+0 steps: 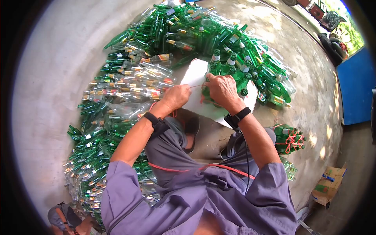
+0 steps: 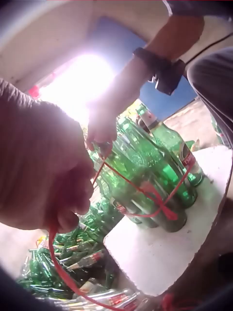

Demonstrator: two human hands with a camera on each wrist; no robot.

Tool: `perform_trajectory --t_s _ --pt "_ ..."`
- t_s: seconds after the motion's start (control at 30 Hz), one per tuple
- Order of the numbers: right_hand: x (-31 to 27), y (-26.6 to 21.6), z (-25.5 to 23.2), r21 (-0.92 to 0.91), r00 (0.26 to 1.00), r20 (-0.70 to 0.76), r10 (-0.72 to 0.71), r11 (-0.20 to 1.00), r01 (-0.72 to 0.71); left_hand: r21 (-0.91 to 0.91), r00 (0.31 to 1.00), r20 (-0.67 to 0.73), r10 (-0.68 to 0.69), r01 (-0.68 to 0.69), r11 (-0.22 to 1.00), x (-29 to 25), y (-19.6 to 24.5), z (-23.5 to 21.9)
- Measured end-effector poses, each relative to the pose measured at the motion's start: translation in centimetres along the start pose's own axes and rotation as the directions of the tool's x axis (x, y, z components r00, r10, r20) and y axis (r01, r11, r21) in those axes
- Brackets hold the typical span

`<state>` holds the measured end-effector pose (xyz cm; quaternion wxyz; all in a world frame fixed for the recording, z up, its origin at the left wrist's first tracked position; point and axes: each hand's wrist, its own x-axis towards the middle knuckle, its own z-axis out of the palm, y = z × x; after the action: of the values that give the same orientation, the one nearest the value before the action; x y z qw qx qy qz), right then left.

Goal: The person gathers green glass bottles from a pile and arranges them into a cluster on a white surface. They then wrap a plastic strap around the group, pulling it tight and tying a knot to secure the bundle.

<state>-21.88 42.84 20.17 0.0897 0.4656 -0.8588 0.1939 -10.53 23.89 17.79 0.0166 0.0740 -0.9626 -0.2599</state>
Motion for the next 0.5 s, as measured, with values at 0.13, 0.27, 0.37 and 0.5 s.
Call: perform_trajectory --t_s 0.13,0.27,0.37,0.5 --pt "-0.2 0.2 0.6 -0.019 0.998 -0.059 -0.002 1.000 0.001 -0.024 0.988 0.153 0.008 -0.005 1.000 -0.1 -0.1 2.9" --pt "-0.1 0.2 0.3 0.034 0.999 0.036 0.001 0.999 -0.002 -0.267 0.868 0.224 0.442 -0.382 0.885 -2.8 0.4 8.7" --pt "-0.1 0.1 0.1 0.009 0.998 0.050 0.048 0.999 -0.048 -0.756 0.886 0.464 0.018 0.385 0.529 -5.0 6.4 6.5" --pt "-0.6 0.4 0.1 0.034 0.999 0.016 0.047 0.998 -0.047 -0.839 0.888 0.459 -0.001 0.434 0.327 -5.9 4.9 6.0"
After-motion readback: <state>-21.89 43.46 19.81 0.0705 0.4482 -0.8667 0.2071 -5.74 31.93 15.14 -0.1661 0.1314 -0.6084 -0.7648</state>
